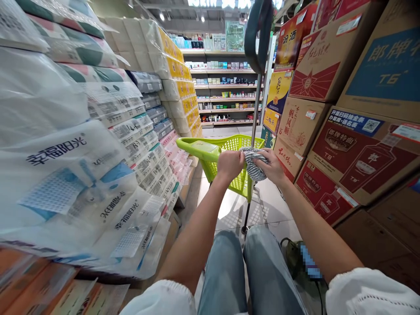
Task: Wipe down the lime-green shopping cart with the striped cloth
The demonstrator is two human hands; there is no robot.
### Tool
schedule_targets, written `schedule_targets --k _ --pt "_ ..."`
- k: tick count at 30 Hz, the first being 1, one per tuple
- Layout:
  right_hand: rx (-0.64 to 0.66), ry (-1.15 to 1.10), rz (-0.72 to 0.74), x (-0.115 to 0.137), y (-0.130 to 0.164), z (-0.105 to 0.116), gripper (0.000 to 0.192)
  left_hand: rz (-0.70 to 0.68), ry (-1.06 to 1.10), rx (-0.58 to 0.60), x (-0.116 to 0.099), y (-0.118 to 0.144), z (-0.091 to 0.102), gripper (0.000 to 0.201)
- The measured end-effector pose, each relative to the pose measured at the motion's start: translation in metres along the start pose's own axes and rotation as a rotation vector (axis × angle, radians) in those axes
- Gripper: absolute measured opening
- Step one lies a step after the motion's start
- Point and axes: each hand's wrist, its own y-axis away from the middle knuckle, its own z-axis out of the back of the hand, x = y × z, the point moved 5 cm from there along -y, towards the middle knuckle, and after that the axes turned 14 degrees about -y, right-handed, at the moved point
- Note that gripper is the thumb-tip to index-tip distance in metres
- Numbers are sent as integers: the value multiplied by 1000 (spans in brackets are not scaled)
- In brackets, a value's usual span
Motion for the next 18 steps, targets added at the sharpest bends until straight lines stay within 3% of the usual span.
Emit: schedule_targets --k 9,18 --pt "-105 123 174 7 3 -37 29 -3 -68 -45 5 7 -11 35" --pt "30 190 317 -33 4 -27 25 -41 -8 -48 15 9 -4 49"
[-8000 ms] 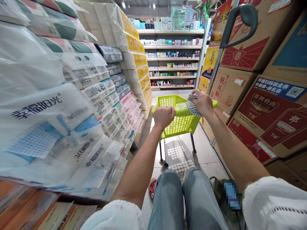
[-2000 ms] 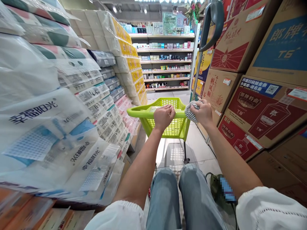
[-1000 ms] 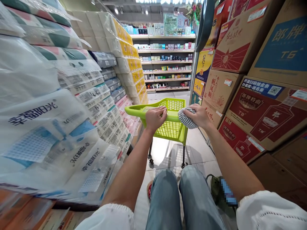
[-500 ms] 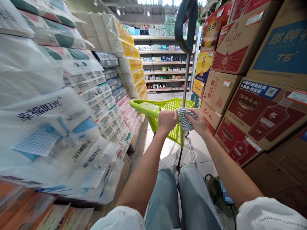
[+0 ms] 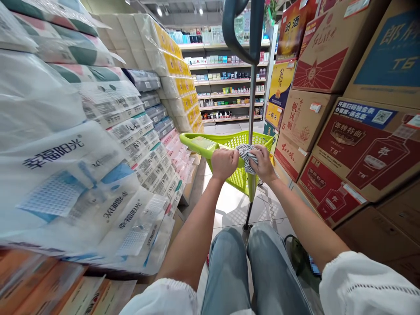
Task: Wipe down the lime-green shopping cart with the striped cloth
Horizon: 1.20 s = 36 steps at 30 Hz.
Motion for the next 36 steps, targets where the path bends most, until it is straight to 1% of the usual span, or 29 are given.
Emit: schedule_targets --k 2,5,8,10,11,13,16,18,20,23,25,27,30,32,34,36 --pt "-59 8 -10 4 4 2 24 0 -10 5 0 -1 0 48" --pt "-155 -39 -54 24 5 0 23 10 -26 11 -1 -1 -3 45" --pt "-161 -111 -48 49 0 -9 26 -5 -51 33 -1 0 -7 34" --pt "-139 -110 -19 57 -4 -16 31 -13 -67 48 1 1 -10 27" --pt "-121 -96 -4 56 -5 -18 33 -14 -68 51 2 1 -11 26" --pt "-84 -65 18 44 -4 -19 34 -7 -55 46 4 1 -11 28" --pt "-52 -37 15 19 -2 -14 32 12 -16 21 7 1 -9 38" --pt "-39 -29 7 11 -2 -11 31 28 -2 9 8 0 -8 44" --pt "-54 -44 -6 16 -3 -10 29 29 -3 6 8 0 -9 45" --pt "-108 -103 -22 35 -3 -14 27 8 -21 8 7 0 -11 37" --pt "-109 -118 -4 42 -1 -18 27 -1 -21 8 8 0 -12 33" --pt "-86 -91 15 36 1 -18 28 5 -5 -1 10 1 -11 36" --pt "-21 -29 6 15 6 -13 30 19 33 -21 13 0 -8 44" --pt "26 -11 4 7 8 -8 32 21 59 -25 17 1 -6 46" --pt "60 -13 11 8 9 -5 33 15 84 -22 21 1 -5 48" --pt "66 -27 15 16 9 -5 31 4 105 -18 26 2 -4 48"
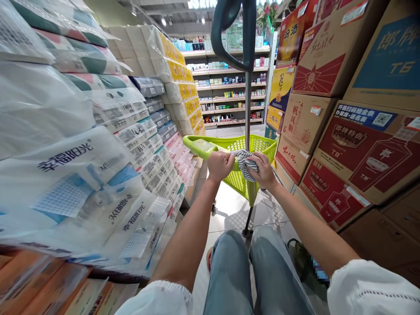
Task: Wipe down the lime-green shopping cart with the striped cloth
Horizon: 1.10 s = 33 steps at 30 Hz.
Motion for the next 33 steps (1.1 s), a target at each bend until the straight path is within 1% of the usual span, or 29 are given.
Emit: schedule_targets --k 3,5,7,9,12,13,15,17,19,21,22,25,28,30,33 --pt "-36 -53 4 17 -2 -3 28 -19 17 6 8 2 3 49" --pt "-84 -98 15 29 -4 -3 25 -31 18 19 14 3 5 50" --pt "-170 -126 19 41 -7 2 23 -44 14 45 19 5 6 51" --pt "-304 -130 4 50 -14 11 22 -59 1 78 22 7 10 51" --pt "-485 -166 -66 54 -33 24 25 -50 -55 107 20 7 20 50" --pt "-517 -193 -95 53 -44 26 27 -32 -86 106 17 6 24 49" --pt "-542 -257 -136 51 -68 27 33 17 -149 95 7 1 32 48" --pt "-517 -318 -139 51 -95 24 39 78 -150 127 -6 -6 34 49" --pt "-445 -382 -137 51 -115 18 45 142 -163 200 -18 -10 29 50" --pt "-355 -477 -191 48 -125 9 49 176 -209 270 -25 -11 21 48" --pt "-320 -533 -239 45 -126 4 49 163 -226 275 -28 -11 18 47" --pt "-283 -668 -378 33 -115 -4 44 115 -228 265 -27 -7 14 43" --pt "-242 -737 -453 21 -94 -9 42 80 -180 268 -22 -3 15 41" --pt "-170 -767 -507 12 -78 -14 40 89 -159 257 -19 -4 17 40" --pt "-82 -763 -585 3 -55 -20 38 138 -132 205 -17 -7 23 42"
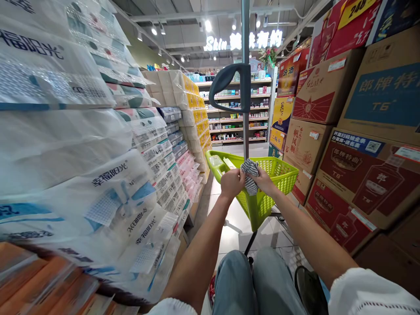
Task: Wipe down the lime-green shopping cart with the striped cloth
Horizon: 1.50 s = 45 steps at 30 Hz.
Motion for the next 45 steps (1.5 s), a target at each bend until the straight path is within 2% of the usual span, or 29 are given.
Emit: schedule_targets --k 2,4,6,11,14,17,22,27,30,32,35,38,41,43,45 --pt "-22 25 -15 -3 3 3 39 20 17 -12 -2 -2 3 42" --pt "-64 35 21 8 -2 2 39 34 10 12 -4 -3 5 42" --pt "-89 26 71 30 -15 -4 40 55 -10 41 -7 -3 5 44" --pt "-62 -74 188 103 -62 -25 44 80 -38 76 -9 0 4 49" --pt "-42 -150 231 126 -79 -33 46 61 -29 69 -9 -2 4 52" --pt "-64 -161 184 119 -83 -33 47 60 -44 73 -8 -5 1 51" --pt "-54 -135 143 88 -72 -25 45 157 20 74 -4 -8 1 43" --pt "-53 -91 39 40 -43 -10 43 256 343 -62 6 -15 10 41" --pt "-38 -67 10 16 -22 -3 39 240 533 -106 9 -21 14 45" --pt "-24 -43 -12 9 -15 0 38 207 609 -122 8 -24 16 46" --pt "-22 -28 -13 25 -24 -2 38 158 661 -133 3 -31 22 45" --pt "-35 -75 57 64 -51 -11 41 141 664 -176 1 -44 35 46" --pt "38 -140 130 94 -74 -24 44 139 692 -252 2 -60 51 47" --pt "74 -166 141 95 -80 -28 45 147 706 -256 3 -67 55 47" --pt "79 -175 123 84 -78 -29 44 139 731 -240 3 -70 53 47"
